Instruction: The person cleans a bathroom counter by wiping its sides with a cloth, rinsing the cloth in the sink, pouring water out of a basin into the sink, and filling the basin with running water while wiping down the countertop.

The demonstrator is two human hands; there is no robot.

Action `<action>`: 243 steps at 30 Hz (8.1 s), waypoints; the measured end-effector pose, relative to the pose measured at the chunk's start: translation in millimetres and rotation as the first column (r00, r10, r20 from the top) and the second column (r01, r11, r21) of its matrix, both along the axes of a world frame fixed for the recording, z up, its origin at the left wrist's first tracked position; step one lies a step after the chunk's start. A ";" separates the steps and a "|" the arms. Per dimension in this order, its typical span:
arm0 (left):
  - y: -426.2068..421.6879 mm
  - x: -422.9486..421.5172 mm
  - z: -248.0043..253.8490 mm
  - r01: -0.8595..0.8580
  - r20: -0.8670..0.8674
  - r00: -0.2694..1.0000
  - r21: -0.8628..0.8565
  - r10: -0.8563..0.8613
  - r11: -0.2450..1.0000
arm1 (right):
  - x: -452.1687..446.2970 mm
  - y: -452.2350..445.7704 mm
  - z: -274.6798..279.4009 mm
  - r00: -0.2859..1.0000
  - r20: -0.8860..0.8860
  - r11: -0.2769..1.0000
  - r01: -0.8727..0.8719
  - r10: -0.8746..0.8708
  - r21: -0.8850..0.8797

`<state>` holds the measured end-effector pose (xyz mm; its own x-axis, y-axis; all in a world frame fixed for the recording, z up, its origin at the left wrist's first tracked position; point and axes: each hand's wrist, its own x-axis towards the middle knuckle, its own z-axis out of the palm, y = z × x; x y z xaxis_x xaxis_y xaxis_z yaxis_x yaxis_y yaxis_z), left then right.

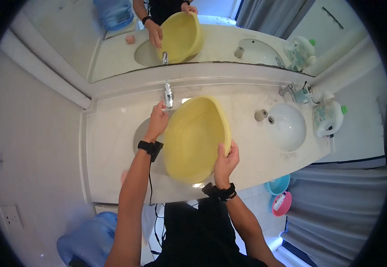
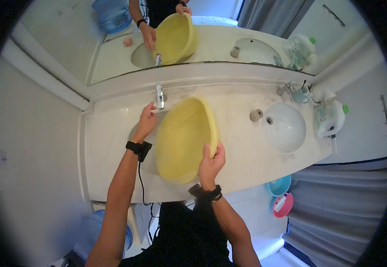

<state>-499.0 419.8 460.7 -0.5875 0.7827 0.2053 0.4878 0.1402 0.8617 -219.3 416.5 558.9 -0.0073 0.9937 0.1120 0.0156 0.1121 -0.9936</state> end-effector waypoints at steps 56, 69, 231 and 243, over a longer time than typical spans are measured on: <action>-209.6 56.4 52.4 -0.157 0.716 0.609 -0.313 0.342 0.937 | 57.7 -62.4 -119.7 0.862 -0.481 0.452 -0.498 0.161 -0.740; -191.4 33.0 -5.5 0.198 0.970 0.230 -0.132 0.085 0.971 | 40.3 -5.1 17.0 0.837 0.328 0.842 -0.252 0.437 -0.478; -261.1 162.1 79.6 -0.883 0.159 0.470 0.092 0.868 0.461 | -147.3 47.5 -322.3 -0.376 0.798 0.566 -0.564 0.472 -0.601; -260.5 159.9 81.8 -0.875 0.217 0.480 0.049 0.850 0.482 | -144.0 47.4 -308.6 -0.327 0.788 0.567 -0.557 0.521 -0.606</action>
<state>-339.1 159.3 542.4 -0.9799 -0.1658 0.1111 0.0576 0.2977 0.9529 -363.3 463.9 250.4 -0.6370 0.4883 -0.5965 0.6904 0.7055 -0.1597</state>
